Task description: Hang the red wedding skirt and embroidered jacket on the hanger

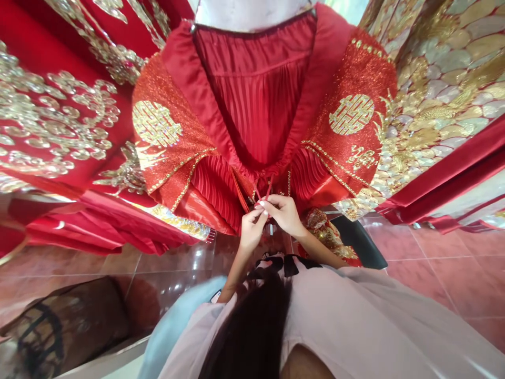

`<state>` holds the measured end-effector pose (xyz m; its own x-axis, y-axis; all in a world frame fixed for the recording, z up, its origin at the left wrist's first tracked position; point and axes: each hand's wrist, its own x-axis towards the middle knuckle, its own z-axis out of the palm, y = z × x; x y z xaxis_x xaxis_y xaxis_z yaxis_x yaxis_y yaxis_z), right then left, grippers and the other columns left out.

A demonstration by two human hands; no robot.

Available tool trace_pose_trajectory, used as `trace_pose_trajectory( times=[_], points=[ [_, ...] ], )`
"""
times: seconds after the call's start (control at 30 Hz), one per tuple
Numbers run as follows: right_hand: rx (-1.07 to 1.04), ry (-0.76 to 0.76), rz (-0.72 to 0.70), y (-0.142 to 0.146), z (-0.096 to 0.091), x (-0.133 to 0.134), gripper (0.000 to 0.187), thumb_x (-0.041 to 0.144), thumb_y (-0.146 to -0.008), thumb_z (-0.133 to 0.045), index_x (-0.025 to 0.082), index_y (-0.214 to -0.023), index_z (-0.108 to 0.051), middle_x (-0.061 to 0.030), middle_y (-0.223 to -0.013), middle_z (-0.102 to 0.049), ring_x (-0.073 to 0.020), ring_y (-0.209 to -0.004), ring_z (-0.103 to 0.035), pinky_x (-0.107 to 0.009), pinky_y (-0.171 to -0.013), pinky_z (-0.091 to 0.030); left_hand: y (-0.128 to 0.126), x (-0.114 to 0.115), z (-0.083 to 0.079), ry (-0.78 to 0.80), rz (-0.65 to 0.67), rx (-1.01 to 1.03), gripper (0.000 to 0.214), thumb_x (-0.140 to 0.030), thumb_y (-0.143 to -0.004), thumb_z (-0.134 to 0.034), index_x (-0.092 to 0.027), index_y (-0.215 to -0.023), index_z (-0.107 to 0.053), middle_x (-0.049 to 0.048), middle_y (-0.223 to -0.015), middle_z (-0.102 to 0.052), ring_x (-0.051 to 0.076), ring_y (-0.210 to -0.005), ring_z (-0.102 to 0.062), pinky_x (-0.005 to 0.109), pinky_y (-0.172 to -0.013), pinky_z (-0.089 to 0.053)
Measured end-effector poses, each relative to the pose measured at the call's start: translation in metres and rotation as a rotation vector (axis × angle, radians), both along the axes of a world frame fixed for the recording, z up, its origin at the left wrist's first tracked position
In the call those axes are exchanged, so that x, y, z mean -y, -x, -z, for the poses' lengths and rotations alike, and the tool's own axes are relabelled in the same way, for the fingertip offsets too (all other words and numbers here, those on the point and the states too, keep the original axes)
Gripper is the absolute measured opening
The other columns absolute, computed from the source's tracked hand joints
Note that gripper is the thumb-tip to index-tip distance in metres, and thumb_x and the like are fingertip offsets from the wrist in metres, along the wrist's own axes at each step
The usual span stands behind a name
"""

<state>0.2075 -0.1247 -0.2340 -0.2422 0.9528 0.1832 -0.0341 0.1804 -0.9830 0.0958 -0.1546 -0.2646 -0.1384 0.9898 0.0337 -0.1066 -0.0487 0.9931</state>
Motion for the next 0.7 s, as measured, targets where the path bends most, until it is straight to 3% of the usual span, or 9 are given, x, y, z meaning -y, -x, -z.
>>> trace_pose_trajectory(
  times=[0.13,0.2,0.33,0.47,0.6,0.7],
  points=[
    [-0.060,0.032,0.126,0.005,0.008,0.001,0.030,0.042,-0.082,-0.058,0.013,-0.080,-0.065,-0.0043,-0.070,-0.065,-0.0098,-0.056,-0.059,-0.019,-0.057,-0.047,0.012,-0.006,0.008,0.018,-0.112,0.166,0.054,-0.054,-0.068,-0.072,-0.015,-0.106,-0.069,0.0113,-0.108,-0.067,0.018,-0.080,-0.066,0.027,-0.068,-0.055],
    [-0.048,0.055,0.146,0.007,0.012,0.003,0.030,0.041,-0.083,-0.056,0.013,-0.083,-0.064,-0.0040,-0.068,-0.065,-0.0092,-0.052,-0.058,-0.019,-0.053,-0.046,0.019,-0.009,0.007,-0.023,-0.171,0.175,0.053,-0.055,-0.074,-0.068,-0.017,-0.111,-0.067,0.0123,-0.119,-0.062,0.018,-0.082,-0.067,0.027,-0.069,-0.055],
    [-0.019,0.086,0.107,0.012,0.015,0.004,0.029,0.042,-0.083,-0.054,0.013,-0.082,-0.060,-0.0025,-0.066,-0.063,-0.0093,-0.049,-0.059,-0.018,-0.051,-0.046,0.026,-0.012,-0.015,-0.285,-0.247,-0.137,0.032,-0.043,-0.089,-0.055,-0.016,-0.094,-0.073,0.0110,-0.108,-0.067,0.017,-0.092,-0.064,0.028,-0.080,-0.054],
    [0.080,-0.015,0.076,0.015,0.011,0.003,0.026,0.036,-0.086,-0.049,0.014,-0.076,-0.057,-0.0015,-0.065,-0.061,-0.0082,-0.049,-0.058,-0.017,-0.051,-0.045,0.019,-0.021,-0.037,-0.510,-0.274,-0.480,0.016,-0.027,-0.086,-0.062,-0.018,-0.088,-0.074,0.0068,-0.091,-0.068,0.014,-0.084,-0.062,0.026,-0.078,-0.053],
    [0.198,-0.170,0.099,0.014,0.005,0.006,0.025,0.029,-0.087,-0.045,0.015,-0.068,-0.052,-0.0005,-0.056,-0.056,-0.0086,-0.050,-0.055,-0.018,-0.055,-0.041,0.006,-0.032,-0.034,-0.505,-0.469,-0.585,0.021,-0.024,-0.081,-0.066,-0.016,-0.099,-0.072,0.0086,-0.093,-0.063,0.015,-0.081,-0.060,0.025,-0.073,-0.053],
    [0.232,-0.200,0.118,0.013,0.003,0.009,0.024,0.028,-0.086,-0.044,0.015,-0.069,-0.053,-0.0009,-0.057,-0.056,-0.0091,-0.051,-0.053,-0.020,-0.056,-0.041,0.000,-0.033,-0.024,-0.472,-0.453,-0.503,0.022,-0.024,-0.084,-0.059,-0.015,-0.101,-0.069,0.0119,-0.104,-0.064,0.017,-0.088,-0.062,0.027,-0.075,-0.054]
  ],
)
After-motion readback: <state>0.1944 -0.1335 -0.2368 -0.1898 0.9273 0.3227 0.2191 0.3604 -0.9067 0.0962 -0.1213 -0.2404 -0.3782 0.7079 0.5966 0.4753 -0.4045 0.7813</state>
